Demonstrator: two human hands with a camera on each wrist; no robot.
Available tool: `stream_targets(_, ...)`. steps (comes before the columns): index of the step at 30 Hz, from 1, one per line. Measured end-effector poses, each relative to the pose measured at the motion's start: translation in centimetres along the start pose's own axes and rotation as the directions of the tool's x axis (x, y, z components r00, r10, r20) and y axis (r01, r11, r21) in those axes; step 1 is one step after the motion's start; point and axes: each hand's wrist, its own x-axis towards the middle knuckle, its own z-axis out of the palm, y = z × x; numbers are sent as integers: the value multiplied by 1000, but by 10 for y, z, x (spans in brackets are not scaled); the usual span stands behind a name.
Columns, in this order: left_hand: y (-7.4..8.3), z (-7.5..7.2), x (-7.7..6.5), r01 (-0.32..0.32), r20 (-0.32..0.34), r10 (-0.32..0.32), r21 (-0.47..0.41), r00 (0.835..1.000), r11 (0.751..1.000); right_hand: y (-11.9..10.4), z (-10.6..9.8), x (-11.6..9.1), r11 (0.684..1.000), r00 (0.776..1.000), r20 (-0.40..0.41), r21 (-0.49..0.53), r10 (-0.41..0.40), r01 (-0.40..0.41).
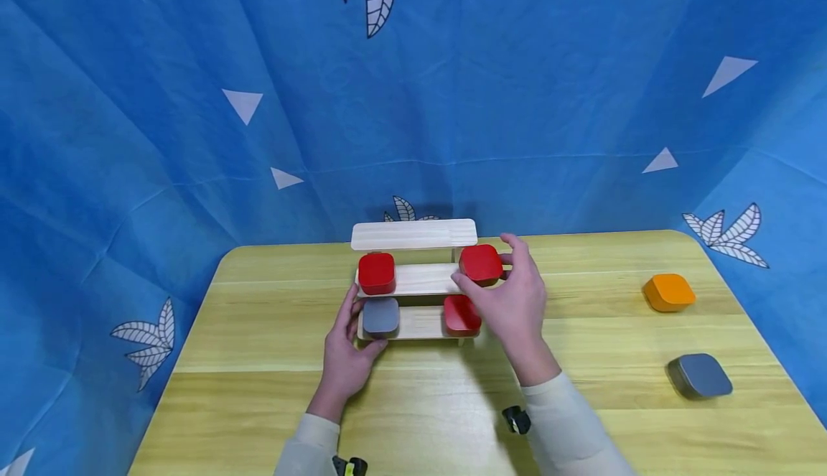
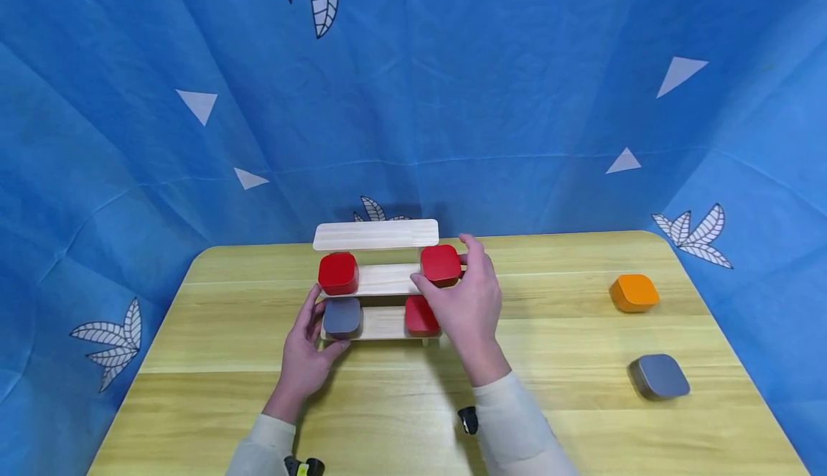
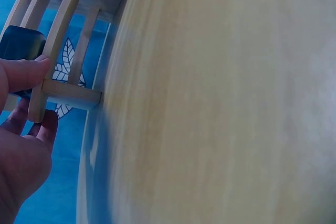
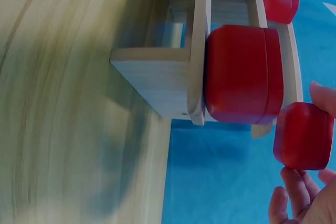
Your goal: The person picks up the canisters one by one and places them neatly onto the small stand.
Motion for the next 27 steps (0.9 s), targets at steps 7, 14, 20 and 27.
stream_targets(7,1,1,1,6,0,-6,-6,1000,1000,-5,6,-2,1000,1000,21,-24,7,-6)
stream_targets(14,2,1,2,14,3,-14,-8,1000,1000,-8,13,-4,999,1000,27,-54,9,-8)
stream_targets(20,1,0,1,24,4,-24,-17,1000,1000,-10,18,-5,996,999,37,-84,10,-6)
stream_targets(27,3,0,1,45,-1,-45,-18,999,999,-11,24,-6,994,998,54,-112,24,-18)
